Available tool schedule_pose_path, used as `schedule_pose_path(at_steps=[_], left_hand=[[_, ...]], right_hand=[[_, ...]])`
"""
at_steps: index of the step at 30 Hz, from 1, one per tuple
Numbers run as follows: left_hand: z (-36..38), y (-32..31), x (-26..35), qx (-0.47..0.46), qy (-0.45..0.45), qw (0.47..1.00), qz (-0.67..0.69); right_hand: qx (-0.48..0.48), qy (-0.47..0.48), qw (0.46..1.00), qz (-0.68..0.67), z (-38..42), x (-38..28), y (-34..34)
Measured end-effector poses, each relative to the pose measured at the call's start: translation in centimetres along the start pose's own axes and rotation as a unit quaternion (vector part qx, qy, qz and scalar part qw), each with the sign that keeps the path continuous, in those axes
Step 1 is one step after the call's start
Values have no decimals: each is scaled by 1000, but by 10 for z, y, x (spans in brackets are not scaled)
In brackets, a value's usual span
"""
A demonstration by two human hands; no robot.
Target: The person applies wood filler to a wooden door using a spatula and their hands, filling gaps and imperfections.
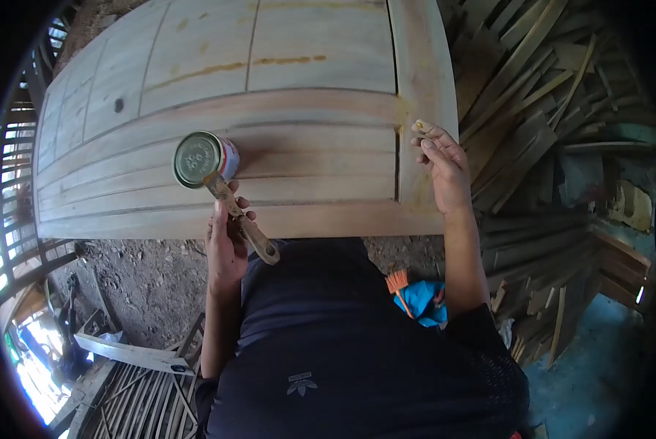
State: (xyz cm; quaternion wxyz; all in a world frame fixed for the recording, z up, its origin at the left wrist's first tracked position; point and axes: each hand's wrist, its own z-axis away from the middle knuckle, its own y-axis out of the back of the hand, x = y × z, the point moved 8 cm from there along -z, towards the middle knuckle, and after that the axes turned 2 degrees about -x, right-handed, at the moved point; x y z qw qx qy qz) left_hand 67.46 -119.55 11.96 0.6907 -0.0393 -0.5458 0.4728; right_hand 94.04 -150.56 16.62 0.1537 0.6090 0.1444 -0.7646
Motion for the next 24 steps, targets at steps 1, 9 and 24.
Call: schedule_pose_path(at_steps=[1,9,24], left_hand=[[3,1,-6,18,6,1000,-4],[-4,-3,-22,41,51,997,-38],[-8,-15,-27,59,65,994,-71]], right_hand=[[4,-9,1000,0,1,15,10],[26,84,902,423,-15,98,27],[29,131,865,483,-11,105,17]])
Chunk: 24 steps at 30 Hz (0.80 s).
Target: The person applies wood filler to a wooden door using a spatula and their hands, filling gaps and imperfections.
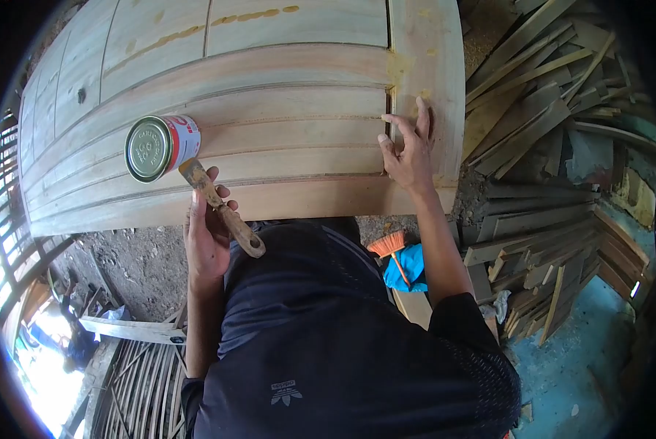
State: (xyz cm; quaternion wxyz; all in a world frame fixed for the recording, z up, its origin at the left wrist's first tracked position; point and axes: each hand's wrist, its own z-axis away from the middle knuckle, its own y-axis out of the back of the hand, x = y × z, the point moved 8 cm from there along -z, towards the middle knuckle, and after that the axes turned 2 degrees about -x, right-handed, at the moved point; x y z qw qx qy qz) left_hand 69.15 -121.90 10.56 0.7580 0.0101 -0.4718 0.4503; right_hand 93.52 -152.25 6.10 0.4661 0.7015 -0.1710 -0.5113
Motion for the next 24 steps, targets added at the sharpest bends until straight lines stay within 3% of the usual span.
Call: schedule_pose_path(at_steps=[9,24], left_hand=[[-7,1,0,6,6,1000,-4],[-7,-2,2,5,7,1000,-7]], right_hand=[[29,7,996,86,7,-18,3],[79,-64,993,64,20,-20,-10]])
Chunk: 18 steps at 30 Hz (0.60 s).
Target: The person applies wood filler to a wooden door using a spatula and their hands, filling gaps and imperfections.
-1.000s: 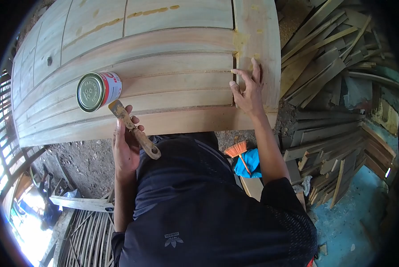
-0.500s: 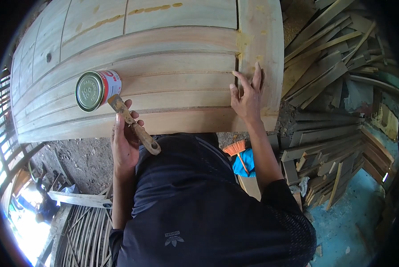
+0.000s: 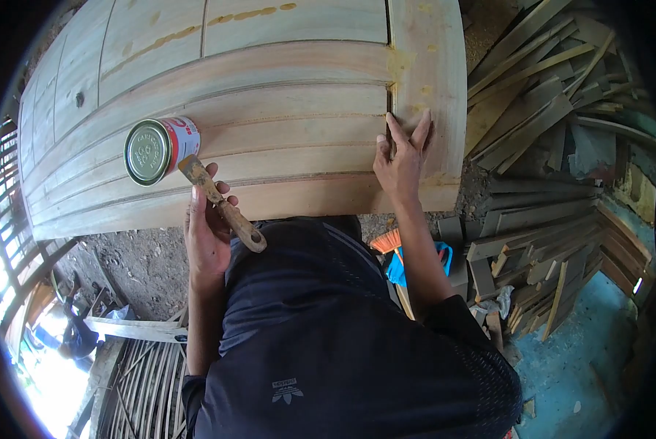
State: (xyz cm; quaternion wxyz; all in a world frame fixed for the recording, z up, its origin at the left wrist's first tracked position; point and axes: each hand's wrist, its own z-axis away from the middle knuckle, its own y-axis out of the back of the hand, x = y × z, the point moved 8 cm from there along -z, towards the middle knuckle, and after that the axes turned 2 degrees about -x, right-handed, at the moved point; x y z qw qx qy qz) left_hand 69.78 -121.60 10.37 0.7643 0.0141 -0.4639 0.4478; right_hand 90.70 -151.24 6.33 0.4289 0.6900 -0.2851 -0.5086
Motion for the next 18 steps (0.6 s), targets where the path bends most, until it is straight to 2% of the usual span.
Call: schedule_pose_path(at_steps=[4,6,12,18], left_hand=[[-1,4,-1,-1,-2,1000,-1],[-1,5,-1,-5,2,1000,-1],[-2,3,-1,-14,4,1000,11],[-3,1,-2,-10,8,1000,7]], right_hand=[[15,-12,1000,22,4,-9,-1],[3,-37,997,65,6,-17,1],[-30,-35,990,136,4,-32,14],[-18,-53,998,28,15,-20,5]])
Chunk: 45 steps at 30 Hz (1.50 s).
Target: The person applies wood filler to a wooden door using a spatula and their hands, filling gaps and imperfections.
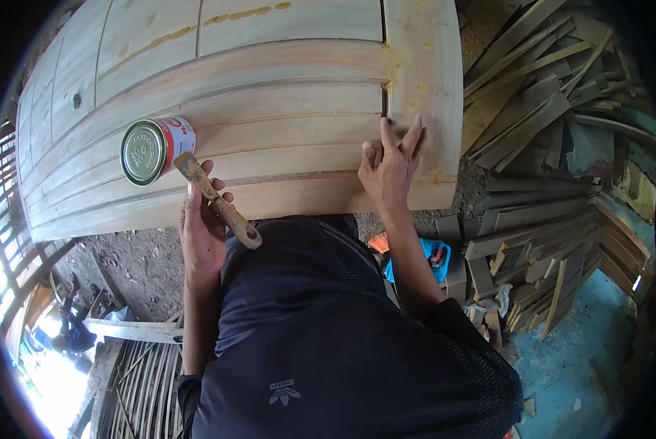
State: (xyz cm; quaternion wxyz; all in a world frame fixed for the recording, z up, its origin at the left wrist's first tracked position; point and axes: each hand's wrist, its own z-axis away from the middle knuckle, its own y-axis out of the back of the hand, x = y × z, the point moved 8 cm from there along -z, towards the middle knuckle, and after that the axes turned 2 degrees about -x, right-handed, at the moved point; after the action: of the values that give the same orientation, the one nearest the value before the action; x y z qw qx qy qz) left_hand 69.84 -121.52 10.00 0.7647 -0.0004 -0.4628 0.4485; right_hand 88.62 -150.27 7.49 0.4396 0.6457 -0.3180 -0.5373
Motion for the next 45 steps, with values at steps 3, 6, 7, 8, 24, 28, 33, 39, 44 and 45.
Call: schedule_pose_path(at_steps=[3,6,7,8,24,28,33,39,44,45], left_hand=[[-2,-4,4,9,-19,1000,-3],[-3,0,3,1,-12,1000,-9],[-4,1,3,-1,-11,1000,-5],[-4,1,2,-3,-9,1000,-1],[-10,-8,2,5,-5,999,-36],[-10,-9,1,5,-8,999,-39],[-9,-15,3,11,-14,999,-46],[-9,-12,5,11,-19,999,-41],[-9,1,0,20,-13,999,-25],[-9,1,0,20,-12,999,-25]], right_hand=[[9,-3,1000,10,0,1,-7],[25,0,1000,11,-3,1,-9],[24,1,1000,11,-3,1,-9],[25,0,999,26,-4,0,-8],[-14,50,994,99,-18,-11,8],[-18,43,995,86,-18,-10,9],[-31,46,994,99,-16,-12,1],[-11,82,989,-125,-11,-13,-3],[7,21,994,-103,-6,9,-6],[7,24,996,-87,-7,8,-6]])
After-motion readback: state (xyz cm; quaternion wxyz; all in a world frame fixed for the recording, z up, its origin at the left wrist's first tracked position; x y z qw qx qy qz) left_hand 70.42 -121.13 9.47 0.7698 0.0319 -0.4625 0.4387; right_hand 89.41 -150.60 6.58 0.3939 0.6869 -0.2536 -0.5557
